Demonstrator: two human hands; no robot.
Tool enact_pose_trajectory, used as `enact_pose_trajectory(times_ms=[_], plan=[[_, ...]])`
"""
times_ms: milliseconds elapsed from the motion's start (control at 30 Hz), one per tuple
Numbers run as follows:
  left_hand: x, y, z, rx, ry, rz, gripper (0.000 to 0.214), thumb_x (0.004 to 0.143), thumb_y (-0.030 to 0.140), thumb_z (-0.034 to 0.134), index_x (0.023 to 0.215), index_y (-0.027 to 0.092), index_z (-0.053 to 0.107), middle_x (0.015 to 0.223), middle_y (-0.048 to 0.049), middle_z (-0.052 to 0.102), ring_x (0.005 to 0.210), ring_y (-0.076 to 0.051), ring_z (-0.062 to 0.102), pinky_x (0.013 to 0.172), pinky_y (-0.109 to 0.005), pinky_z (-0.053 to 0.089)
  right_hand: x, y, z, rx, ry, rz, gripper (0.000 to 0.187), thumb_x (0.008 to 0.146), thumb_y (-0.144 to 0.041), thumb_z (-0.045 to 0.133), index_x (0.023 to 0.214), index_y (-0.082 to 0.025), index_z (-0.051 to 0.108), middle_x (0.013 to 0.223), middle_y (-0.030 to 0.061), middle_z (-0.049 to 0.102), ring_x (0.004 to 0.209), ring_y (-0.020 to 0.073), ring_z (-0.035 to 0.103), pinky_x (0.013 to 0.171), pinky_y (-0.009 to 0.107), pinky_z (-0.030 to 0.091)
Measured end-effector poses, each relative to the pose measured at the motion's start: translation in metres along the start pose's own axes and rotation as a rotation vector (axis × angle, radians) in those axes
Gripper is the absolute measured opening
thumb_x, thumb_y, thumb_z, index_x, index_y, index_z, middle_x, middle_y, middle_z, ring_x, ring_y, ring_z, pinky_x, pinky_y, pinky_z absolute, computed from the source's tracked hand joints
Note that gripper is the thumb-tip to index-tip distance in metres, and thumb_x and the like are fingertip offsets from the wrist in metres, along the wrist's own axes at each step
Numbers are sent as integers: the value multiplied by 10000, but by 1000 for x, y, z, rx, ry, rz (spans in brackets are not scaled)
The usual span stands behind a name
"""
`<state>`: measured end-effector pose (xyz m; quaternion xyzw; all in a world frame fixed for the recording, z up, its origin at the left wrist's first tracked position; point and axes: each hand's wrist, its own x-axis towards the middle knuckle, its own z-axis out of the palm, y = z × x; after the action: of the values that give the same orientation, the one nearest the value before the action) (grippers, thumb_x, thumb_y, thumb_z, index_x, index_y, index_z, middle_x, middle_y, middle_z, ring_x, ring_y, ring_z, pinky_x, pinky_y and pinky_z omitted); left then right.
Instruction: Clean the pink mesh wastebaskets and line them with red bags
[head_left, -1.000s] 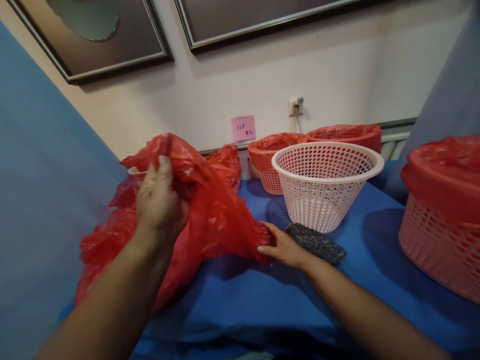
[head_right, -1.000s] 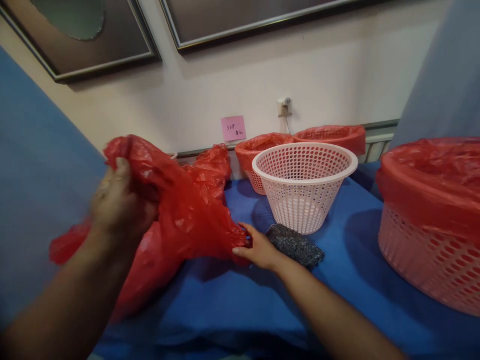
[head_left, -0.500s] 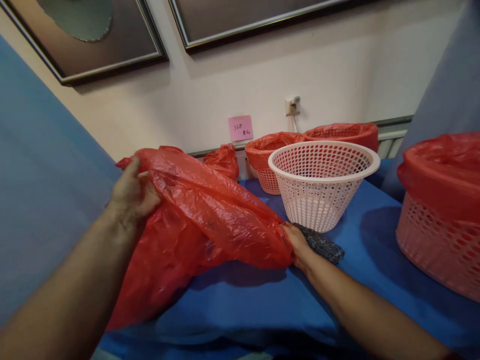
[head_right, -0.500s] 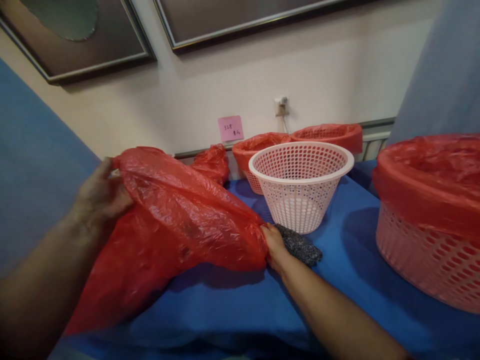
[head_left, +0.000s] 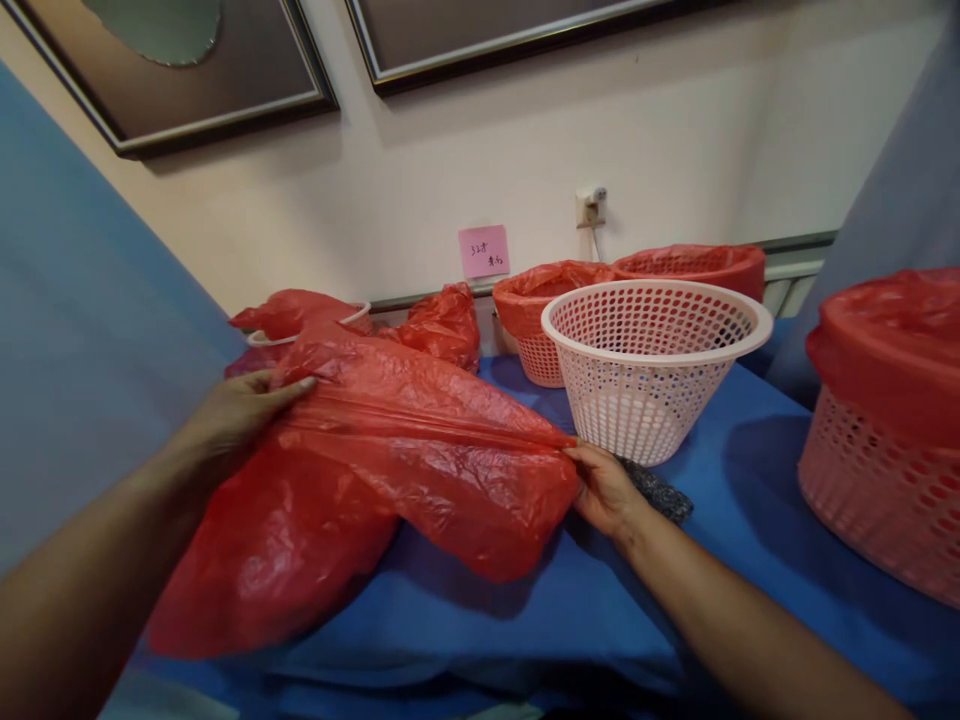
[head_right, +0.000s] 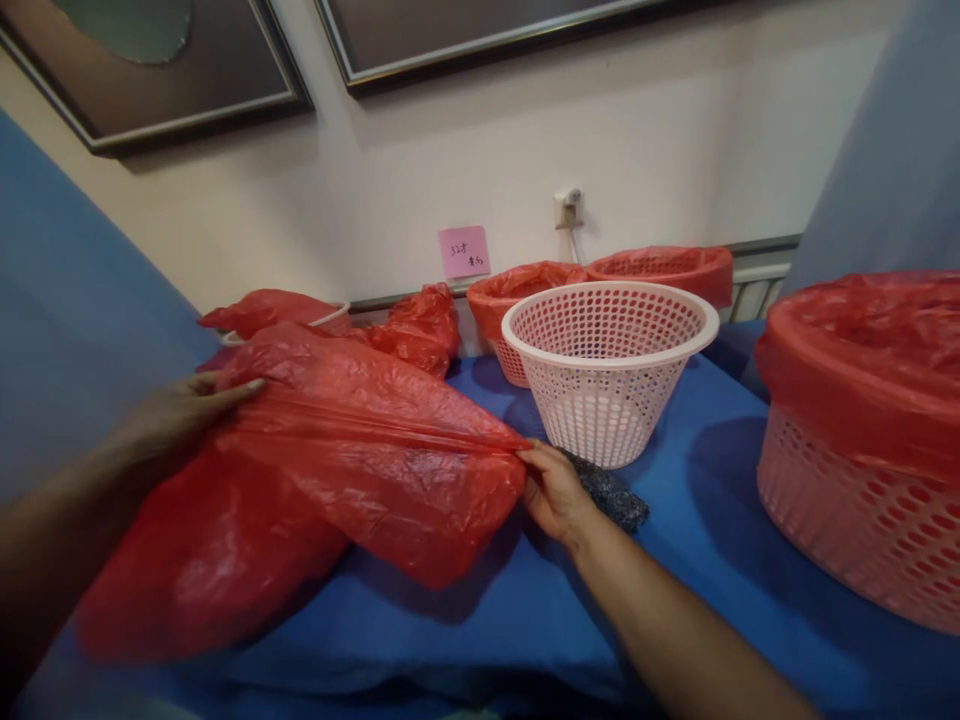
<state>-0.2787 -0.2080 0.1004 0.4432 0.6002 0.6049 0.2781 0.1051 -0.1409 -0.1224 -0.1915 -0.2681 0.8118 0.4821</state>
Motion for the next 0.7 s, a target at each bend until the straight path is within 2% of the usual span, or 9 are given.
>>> enact_pose_trajectory(times_ms=[67,167,300,400,467,533,633,667,700], plan=[[2,-1,-6,36,-31,-136,47,877,104,744,865,147,759,511,33,723,328,-152,603,304,-200,419,-4,-1,3,7,-27,21,252,746,-223,756,995,-196,728,937,21,783,757,162,720,722,270,578],[0,-9,-3,-26,-51,-139,85,910,78,699,923,139,759,526,36,730,328,-143,603,297,-193,396,-11,-4,10,28,-84,49,280,810,-288,717,1078,-206,721,1023,35,786,875,189,744,817,309,594],[1,-11,4,24,96,-130,197,887,20,675,769,177,696,411,101,626,252,-94,481,225,-163,260,-16,-12,16,48,-136,67,277,830,-334,736,1071,-199,720,1067,41,779,957,187,732,895,313,573],[3,2,6,93,194,-118,233,884,19,654,720,184,667,371,114,573,246,-83,427,222,-156,238,-15,-16,15,-23,-122,11,288,813,-405,775,1023,-217,712,959,8,767,841,155,707,778,270,559],[2,19,5,213,264,-97,154,906,87,661,793,180,710,415,101,616,295,-93,478,265,-156,320,-13,-14,13,-218,-135,-38,300,757,-379,824,982,-223,702,852,-20,739,738,133,664,687,238,515],[2,39,5,417,374,-50,60,901,162,696,865,173,744,433,97,620,344,-100,501,312,-164,365,-12,-8,11,-506,-172,-85,269,713,-297,831,935,-215,703,784,-32,709,678,124,617,644,233,472],[0,75,12,648,516,107,71,856,221,759,839,153,747,380,100,499,440,-108,545,411,-168,415,-14,4,15,-927,-204,-200,71,776,-232,716,842,-210,703,763,-17,685,666,133,576,631,251,442],[-1,88,17,671,514,172,101,856,239,766,845,141,743,394,97,487,527,-126,610,492,-188,488,-18,5,19,-1049,-206,-271,11,797,-213,676,795,-211,686,755,-14,665,667,135,564,630,255,434],[-2,100,24,650,512,226,127,862,245,762,843,122,738,420,90,496,625,-150,656,587,-232,559,-22,3,25,-1147,-200,-366,58,809,-194,648,756,-212,660,751,-13,641,670,135,556,630,256,429]])
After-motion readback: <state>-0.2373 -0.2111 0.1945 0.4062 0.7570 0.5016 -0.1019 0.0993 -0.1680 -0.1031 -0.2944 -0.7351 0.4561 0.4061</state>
